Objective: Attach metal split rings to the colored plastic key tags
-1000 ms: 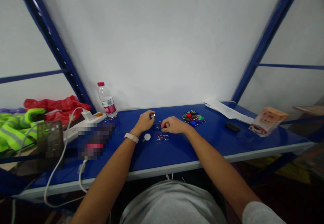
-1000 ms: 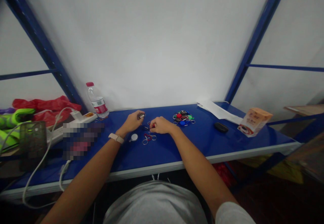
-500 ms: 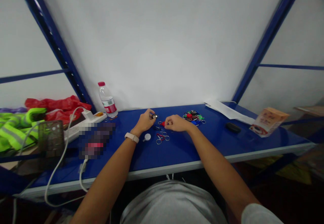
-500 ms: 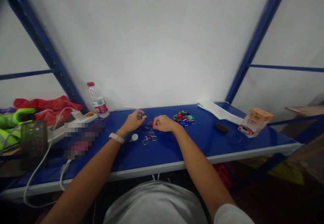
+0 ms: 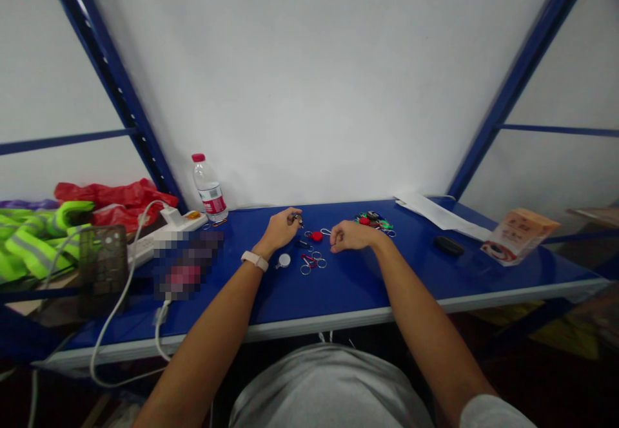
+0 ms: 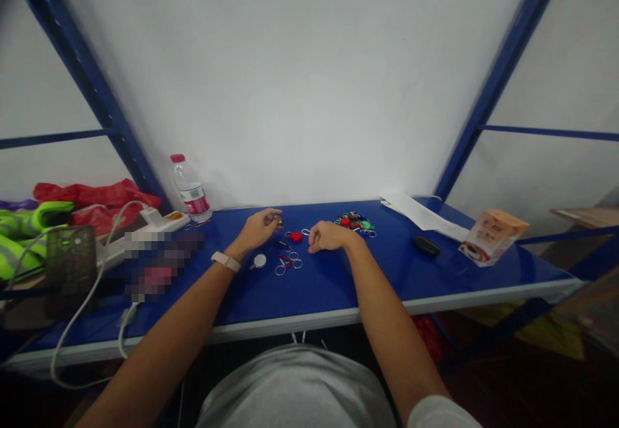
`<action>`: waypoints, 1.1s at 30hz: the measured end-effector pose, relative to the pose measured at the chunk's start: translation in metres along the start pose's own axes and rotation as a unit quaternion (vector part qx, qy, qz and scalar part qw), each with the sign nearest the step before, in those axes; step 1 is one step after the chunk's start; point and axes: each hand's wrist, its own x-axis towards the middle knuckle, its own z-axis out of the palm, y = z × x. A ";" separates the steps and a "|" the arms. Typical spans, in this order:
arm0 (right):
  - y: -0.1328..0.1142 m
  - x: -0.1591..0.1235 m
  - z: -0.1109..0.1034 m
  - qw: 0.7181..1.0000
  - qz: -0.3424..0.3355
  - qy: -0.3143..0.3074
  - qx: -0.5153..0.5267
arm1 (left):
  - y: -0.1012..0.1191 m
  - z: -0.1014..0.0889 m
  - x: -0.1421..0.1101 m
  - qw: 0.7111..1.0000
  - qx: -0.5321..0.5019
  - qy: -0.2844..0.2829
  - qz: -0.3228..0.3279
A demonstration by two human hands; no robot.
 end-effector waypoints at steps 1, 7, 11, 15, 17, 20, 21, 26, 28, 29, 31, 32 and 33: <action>0.001 0.001 0.000 1.000 0.002 -0.001 0.001 | 0.000 0.001 0.000 1.000 -0.013 -0.001 -0.007; 0.004 0.004 0.003 1.000 -0.013 0.003 -0.011 | 0.001 0.005 -0.001 0.999 -0.040 -0.022 -0.025; 0.004 0.007 0.005 0.999 -0.034 0.005 -0.028 | 0.004 0.000 -0.003 0.996 0.084 0.006 -0.011; 0.002 0.007 0.006 0.999 -0.035 0.003 -0.029 | 0.007 -0.011 -0.006 0.963 0.242 0.082 -0.087; 0.001 0.006 0.006 0.999 -0.035 0.004 -0.028 | 0.007 -0.019 -0.008 0.941 0.285 0.115 -0.140; 0.000 0.006 0.005 0.999 -0.037 0.002 -0.028 | 0.002 -0.030 -0.008 0.921 0.302 0.140 -0.201; 0.000 0.005 0.005 0.999 -0.037 0.002 -0.029 | 0.000 -0.034 -0.008 0.917 0.302 0.145 -0.218; -0.001 0.005 0.005 0.999 -0.044 0.001 -0.029 | -0.013 -0.048 -0.005 0.907 0.291 0.146 -0.267; -0.001 0.005 0.005 0.998 -0.047 0.002 -0.031 | -0.018 -0.053 -0.004 0.900 0.289 0.154 -0.288; -0.002 0.004 0.005 0.998 -0.047 0.003 -0.033 | -0.020 -0.055 -0.004 0.896 0.287 0.160 -0.298; -0.003 0.004 0.005 0.998 -0.046 0.004 -0.035 | -0.026 -0.060 -0.004 0.892 0.277 0.169 -0.314; -0.003 0.003 0.005 0.998 -0.045 0.005 -0.034 | -0.029 -0.063 -0.004 0.891 0.271 0.171 -0.320; -0.004 0.003 0.005 0.998 -0.044 0.006 -0.035 | -0.032 -0.065 -0.004 0.891 0.266 0.170 -0.326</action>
